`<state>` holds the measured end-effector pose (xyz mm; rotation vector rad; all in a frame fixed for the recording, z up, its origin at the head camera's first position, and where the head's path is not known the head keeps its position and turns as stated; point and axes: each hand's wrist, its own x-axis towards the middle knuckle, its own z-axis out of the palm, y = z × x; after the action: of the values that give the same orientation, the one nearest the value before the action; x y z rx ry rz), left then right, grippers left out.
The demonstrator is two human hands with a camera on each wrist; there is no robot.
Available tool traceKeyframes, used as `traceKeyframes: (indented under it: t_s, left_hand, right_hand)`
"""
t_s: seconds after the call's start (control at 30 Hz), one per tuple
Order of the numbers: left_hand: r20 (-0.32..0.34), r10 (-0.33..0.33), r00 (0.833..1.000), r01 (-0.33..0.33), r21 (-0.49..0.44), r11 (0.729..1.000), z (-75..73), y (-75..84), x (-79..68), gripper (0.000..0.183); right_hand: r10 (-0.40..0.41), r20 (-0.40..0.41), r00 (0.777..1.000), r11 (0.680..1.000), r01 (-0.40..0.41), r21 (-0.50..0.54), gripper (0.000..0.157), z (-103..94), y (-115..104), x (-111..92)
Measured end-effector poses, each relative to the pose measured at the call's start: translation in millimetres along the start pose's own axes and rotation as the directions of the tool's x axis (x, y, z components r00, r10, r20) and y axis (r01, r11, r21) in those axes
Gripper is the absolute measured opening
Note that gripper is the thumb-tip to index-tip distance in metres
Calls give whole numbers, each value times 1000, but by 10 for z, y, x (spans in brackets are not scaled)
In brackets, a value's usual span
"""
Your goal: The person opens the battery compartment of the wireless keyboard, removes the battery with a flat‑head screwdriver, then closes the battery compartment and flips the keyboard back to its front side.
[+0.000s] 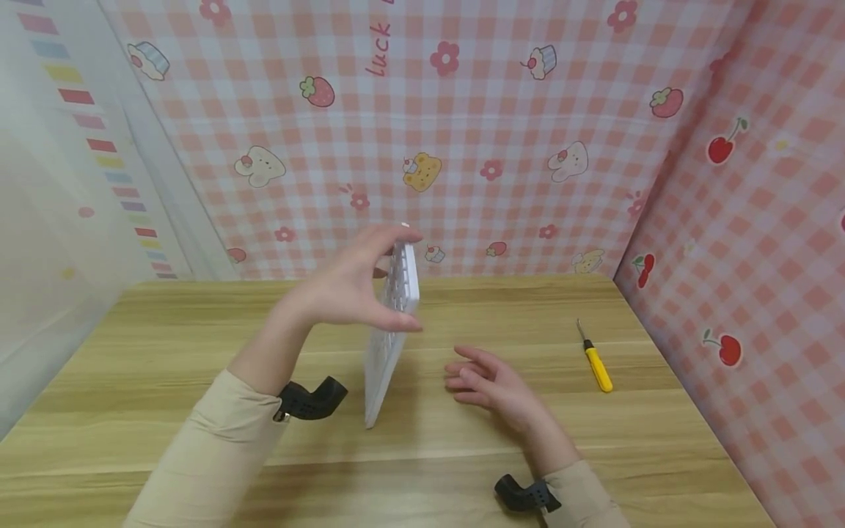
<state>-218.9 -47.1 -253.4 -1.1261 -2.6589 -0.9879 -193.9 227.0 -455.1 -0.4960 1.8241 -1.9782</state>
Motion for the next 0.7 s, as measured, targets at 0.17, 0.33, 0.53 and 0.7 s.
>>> traceKeyframes:
  t_s: [0.17, 0.33, 0.53, 0.7]
  left_hand:
    - [-40, 27, 999, -31, -106, 994, -29, -48, -14, 100]
    - [-79, 28, 996, -51, -303, 951, -2, -109, -40, 100]
    - [-124, 9, 992, -58, -396, 917, 36, -141, -74, 99]
    - [-181, 54, 982, -129, -439, 889, 68, -139, -84, 98]
  right_hand:
    - [2, 3, 1000, 1000, -2, 5, 63, 40, -2, 31]
    - [-10, 22, 1000, 1000, 10, 4, 63, 53, 0, 55]
    - [6, 33, 999, 1000, -7, 20, 65, 50, 24, 64]
    - [30, 62, 998, 998, -33, 52, 67, 75, 43, 80]
